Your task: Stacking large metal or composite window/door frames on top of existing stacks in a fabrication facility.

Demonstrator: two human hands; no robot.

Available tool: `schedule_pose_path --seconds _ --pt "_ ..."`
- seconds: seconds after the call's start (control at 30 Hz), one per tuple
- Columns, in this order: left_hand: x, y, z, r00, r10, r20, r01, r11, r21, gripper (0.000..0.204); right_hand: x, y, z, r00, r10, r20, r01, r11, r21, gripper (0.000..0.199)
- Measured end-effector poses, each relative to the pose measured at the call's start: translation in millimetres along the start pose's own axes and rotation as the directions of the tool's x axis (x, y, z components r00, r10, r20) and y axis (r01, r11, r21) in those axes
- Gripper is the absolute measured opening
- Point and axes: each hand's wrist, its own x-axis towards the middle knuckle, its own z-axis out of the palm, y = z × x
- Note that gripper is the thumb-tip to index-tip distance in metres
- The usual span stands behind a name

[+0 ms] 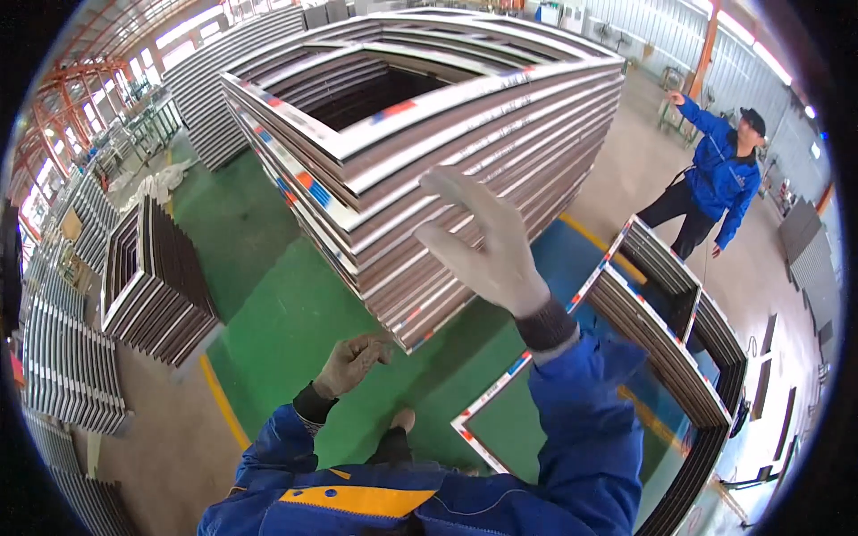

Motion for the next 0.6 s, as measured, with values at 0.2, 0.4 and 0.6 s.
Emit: schedule_pose_path --seconds 0.2,0.4,0.6 --pt "5.0 52.1 -76.1 0.995 0.099 -0.023 -0.100 0.995 -0.012 0.045 200.6 -11.9 127.0 0.914 0.155 0.374 0.121 0.776 -0.619 0.061" --pt "-6.3 43.4 -116.1 0.986 0.158 -0.042 -0.160 0.986 -0.044 0.040 233.5 2.7 156.6 0.756 0.476 0.450 0.022 0.668 -0.744 0.052" --pt "-2.0 60.1 -145.9 0.975 0.222 -0.030 -0.222 0.975 0.015 0.036 234.4 10.1 151.5 0.789 0.403 0.465 0.108 0.653 -0.750 0.040"
